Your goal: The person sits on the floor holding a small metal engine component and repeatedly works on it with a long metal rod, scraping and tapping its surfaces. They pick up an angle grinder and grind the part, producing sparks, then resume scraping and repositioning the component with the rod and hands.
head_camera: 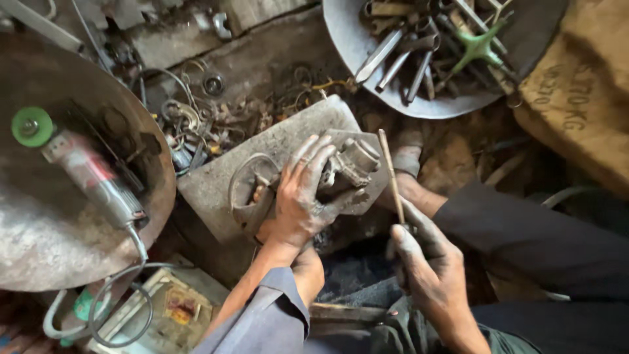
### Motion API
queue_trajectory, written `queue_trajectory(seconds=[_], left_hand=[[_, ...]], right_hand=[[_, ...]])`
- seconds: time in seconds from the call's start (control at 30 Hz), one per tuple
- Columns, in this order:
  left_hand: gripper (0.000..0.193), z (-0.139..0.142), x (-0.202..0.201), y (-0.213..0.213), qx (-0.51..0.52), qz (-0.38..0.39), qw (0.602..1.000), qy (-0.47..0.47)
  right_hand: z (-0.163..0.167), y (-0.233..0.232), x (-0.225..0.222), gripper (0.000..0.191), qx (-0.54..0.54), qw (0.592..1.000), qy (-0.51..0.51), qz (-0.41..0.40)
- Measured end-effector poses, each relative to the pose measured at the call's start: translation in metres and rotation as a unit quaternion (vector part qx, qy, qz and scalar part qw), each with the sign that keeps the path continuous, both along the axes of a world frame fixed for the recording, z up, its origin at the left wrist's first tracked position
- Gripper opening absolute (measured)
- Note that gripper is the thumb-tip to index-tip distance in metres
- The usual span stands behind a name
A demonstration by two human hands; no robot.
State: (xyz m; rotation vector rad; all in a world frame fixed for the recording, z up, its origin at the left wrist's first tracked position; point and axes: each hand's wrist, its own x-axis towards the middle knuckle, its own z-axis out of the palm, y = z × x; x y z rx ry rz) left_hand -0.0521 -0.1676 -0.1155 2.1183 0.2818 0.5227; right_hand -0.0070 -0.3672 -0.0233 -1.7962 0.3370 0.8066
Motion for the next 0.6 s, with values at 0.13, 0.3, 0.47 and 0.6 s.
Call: queue_trajectory(seconds=[0.13,0.3,0.47,0.6], left_hand=[[0.085,0.011,0.009,-0.011,-0.009,0.018,1.0,-0.004],[0.087,0.014,0.014,-0.02,-0.021,0.011,1.0,-0.01],[0.077,0.019,0.008,-0.014,-0.07,-0.011,0.997,0.013],[0.054,0.018,0.002,-0.008,-0.094,0.012,0.994,0.047]], right_hand=[[0.007,-0.021,0.024,0.041,-0.002,0.989,-0.139,0.06],[-0.006,-0.024,0.062,0.034,-0.074,0.989,-0.115,0.064],[-0.025,0.005,0.08,0.034,0.084,0.995,-0.04,0.024],[-0.046,0.015,0.082,0.034,0.06,0.993,-0.065,0.082]])
